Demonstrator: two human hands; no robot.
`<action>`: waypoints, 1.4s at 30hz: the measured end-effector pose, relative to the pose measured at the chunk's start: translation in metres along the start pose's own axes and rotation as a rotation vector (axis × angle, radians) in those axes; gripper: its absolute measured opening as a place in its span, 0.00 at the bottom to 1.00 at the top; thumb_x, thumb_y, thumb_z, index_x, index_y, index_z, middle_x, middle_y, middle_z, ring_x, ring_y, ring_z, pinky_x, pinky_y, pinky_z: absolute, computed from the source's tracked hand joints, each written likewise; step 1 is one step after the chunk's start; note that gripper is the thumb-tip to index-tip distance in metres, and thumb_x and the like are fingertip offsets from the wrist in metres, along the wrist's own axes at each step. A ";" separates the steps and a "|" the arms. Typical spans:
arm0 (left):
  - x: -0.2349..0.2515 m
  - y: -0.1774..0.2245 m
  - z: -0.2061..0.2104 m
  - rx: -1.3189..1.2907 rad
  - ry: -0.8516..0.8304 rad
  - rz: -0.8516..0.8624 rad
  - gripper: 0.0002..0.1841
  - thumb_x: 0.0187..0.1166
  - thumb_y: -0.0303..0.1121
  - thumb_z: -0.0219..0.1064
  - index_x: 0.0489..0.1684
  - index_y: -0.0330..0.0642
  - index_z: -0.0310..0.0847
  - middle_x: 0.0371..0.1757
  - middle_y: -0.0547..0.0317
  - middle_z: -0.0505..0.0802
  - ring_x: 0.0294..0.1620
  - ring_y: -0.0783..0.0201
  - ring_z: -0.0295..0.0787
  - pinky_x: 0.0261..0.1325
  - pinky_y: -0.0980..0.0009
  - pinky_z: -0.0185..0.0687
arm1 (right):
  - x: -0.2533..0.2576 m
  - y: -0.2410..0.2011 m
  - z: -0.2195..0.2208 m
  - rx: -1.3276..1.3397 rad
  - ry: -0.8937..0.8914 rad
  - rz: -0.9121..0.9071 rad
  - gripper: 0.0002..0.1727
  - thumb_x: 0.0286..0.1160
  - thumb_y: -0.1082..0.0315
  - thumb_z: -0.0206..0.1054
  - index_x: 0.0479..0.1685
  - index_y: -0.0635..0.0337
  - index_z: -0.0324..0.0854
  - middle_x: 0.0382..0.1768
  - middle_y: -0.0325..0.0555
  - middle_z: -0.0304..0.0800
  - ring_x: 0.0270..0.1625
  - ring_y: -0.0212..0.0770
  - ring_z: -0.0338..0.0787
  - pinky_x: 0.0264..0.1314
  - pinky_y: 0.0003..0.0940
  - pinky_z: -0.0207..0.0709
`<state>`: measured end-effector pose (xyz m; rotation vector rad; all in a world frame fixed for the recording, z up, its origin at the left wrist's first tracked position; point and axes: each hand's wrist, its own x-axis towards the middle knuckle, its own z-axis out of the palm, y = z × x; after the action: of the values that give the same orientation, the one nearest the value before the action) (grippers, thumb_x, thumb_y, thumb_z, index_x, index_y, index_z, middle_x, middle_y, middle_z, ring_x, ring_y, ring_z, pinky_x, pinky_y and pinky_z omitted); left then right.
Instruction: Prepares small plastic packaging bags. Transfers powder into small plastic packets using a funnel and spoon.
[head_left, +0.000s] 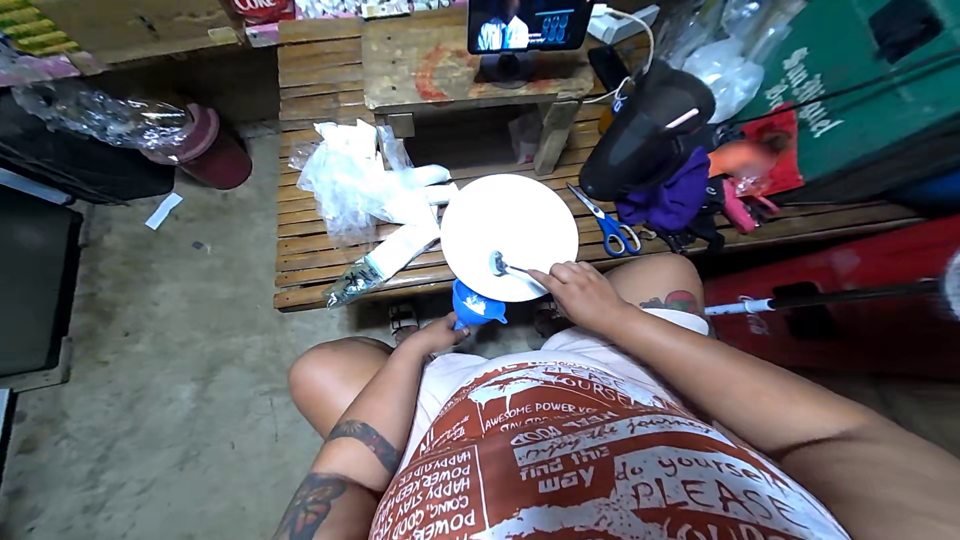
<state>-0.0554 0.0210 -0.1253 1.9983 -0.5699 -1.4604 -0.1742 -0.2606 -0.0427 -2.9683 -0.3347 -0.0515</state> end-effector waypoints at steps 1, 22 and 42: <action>0.000 0.000 0.000 0.002 -0.004 0.000 0.24 0.92 0.40 0.56 0.81 0.35 0.67 0.69 0.39 0.85 0.69 0.52 0.83 0.76 0.52 0.74 | 0.000 0.000 -0.002 -0.004 -0.004 0.008 0.30 0.70 0.80 0.68 0.75 0.56 0.81 0.42 0.58 0.88 0.49 0.61 0.90 0.55 0.57 0.82; 0.000 0.003 0.002 -0.005 -0.009 0.015 0.23 0.92 0.38 0.56 0.80 0.35 0.68 0.70 0.39 0.84 0.70 0.53 0.82 0.77 0.54 0.73 | 0.032 -0.031 0.007 0.062 0.045 0.038 0.28 0.72 0.77 0.68 0.75 0.56 0.81 0.42 0.57 0.88 0.47 0.59 0.90 0.52 0.54 0.83; -0.001 0.000 0.000 0.004 -0.002 0.011 0.24 0.92 0.39 0.57 0.81 0.36 0.67 0.70 0.37 0.84 0.70 0.49 0.82 0.77 0.49 0.72 | 0.008 -0.002 0.002 0.122 -0.022 0.102 0.27 0.73 0.80 0.64 0.75 0.55 0.82 0.41 0.60 0.88 0.47 0.61 0.89 0.54 0.58 0.83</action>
<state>-0.0556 0.0217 -0.1252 1.9936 -0.5838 -1.4559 -0.1673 -0.2563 -0.0438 -2.8615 -0.1818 0.0129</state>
